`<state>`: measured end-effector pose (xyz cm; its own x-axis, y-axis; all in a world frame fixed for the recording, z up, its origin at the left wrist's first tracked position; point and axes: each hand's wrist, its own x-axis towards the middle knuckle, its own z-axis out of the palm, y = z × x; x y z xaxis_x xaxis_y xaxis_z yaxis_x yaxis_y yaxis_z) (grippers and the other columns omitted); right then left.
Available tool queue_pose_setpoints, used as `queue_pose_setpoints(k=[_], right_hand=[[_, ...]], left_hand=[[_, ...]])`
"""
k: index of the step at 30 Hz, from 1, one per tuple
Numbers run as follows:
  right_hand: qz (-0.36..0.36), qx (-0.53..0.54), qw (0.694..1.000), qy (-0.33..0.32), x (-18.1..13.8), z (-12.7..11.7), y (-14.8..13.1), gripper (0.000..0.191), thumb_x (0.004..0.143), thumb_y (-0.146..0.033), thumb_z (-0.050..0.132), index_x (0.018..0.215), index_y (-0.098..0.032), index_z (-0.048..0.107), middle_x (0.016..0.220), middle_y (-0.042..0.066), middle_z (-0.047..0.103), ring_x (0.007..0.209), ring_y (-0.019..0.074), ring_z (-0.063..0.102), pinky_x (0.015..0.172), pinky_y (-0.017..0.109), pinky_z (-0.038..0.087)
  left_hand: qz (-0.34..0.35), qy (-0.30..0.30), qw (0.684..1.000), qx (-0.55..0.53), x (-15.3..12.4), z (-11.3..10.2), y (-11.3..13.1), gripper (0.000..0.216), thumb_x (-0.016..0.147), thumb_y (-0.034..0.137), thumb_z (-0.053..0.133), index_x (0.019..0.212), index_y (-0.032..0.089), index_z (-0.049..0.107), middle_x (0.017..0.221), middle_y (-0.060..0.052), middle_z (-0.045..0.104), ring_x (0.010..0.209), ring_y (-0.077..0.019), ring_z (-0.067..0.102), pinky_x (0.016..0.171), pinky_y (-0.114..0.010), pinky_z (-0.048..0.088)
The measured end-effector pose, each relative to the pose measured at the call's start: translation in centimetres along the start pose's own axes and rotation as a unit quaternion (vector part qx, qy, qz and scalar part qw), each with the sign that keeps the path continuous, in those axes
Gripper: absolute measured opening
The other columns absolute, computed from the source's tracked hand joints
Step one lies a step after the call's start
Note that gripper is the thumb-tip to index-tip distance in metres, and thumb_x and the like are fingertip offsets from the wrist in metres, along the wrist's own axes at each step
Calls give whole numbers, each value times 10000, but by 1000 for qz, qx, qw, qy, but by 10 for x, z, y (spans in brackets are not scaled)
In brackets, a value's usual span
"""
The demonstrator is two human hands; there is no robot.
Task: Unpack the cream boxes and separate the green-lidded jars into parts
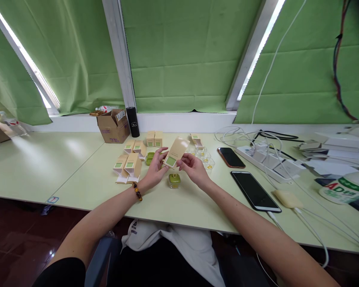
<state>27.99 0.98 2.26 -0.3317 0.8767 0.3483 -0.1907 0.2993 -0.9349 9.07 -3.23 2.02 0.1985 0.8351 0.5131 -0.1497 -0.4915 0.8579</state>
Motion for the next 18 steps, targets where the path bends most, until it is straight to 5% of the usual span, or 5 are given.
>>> queue_pose_setpoints(k=[10,18], right_hand=[[38,64,997,1,1,-2,-6,541,729,-649,881,983,-201,716,820,49,768,724,184,729,653,304,575],[54,112,992,1,1,-3,0,531,726,-597,906,997,-214,657,779,12,743,669,137,653,615,269,494]], left_hand=[[26,6,994,104,-2,-1,-3,694,878,141,640,1493,288,355,1493,-136,590,1309,-273,603,995,-404,506],[128,74,934,326,-4,0,-2,601,896,223,737,1449,253,502,1364,-130,628,1197,-280,618,997,-445,512]])
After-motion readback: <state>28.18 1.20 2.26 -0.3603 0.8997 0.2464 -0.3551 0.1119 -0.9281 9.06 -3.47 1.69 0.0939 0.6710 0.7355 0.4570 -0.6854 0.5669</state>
